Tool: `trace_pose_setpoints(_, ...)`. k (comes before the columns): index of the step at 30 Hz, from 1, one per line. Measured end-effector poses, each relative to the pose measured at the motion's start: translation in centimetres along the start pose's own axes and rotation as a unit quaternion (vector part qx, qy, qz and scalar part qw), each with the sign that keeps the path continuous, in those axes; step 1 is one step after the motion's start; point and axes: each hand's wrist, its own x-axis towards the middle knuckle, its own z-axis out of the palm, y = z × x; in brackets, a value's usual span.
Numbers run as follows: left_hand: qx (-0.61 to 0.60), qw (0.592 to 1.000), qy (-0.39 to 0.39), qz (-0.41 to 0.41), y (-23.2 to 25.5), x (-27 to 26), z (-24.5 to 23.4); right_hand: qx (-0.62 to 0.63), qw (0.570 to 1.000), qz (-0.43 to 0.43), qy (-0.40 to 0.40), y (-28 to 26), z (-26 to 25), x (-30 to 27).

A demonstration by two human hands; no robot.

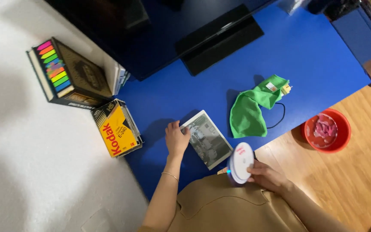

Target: The person is organizing and sorting various items on a blue desk, including CDs, books, boxes, and a cleaning cloth.

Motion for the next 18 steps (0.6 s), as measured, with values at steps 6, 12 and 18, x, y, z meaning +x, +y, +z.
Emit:
trace_pose_setpoints(6, 0.041, 0.99, -0.13, -0.021, 0.8, -0.1, -1.6, 0.011, 0.998, 0.059, -0.028, 1.5, 2.2, 3.0)
trace_pose_setpoints(12, -0.068, 0.994, -0.052, -0.068, 0.5, -1.9, -2.4, 0.067, 0.996, 0.049, 0.016, 3.9, 1.2, 4.5)
trace_pose_setpoints(18, -0.244, 0.955, -0.112, -0.127, -2.0, -3.6, -3.2, 0.06, 0.997, 0.037, 0.014, 4.8, -0.5, 4.9)
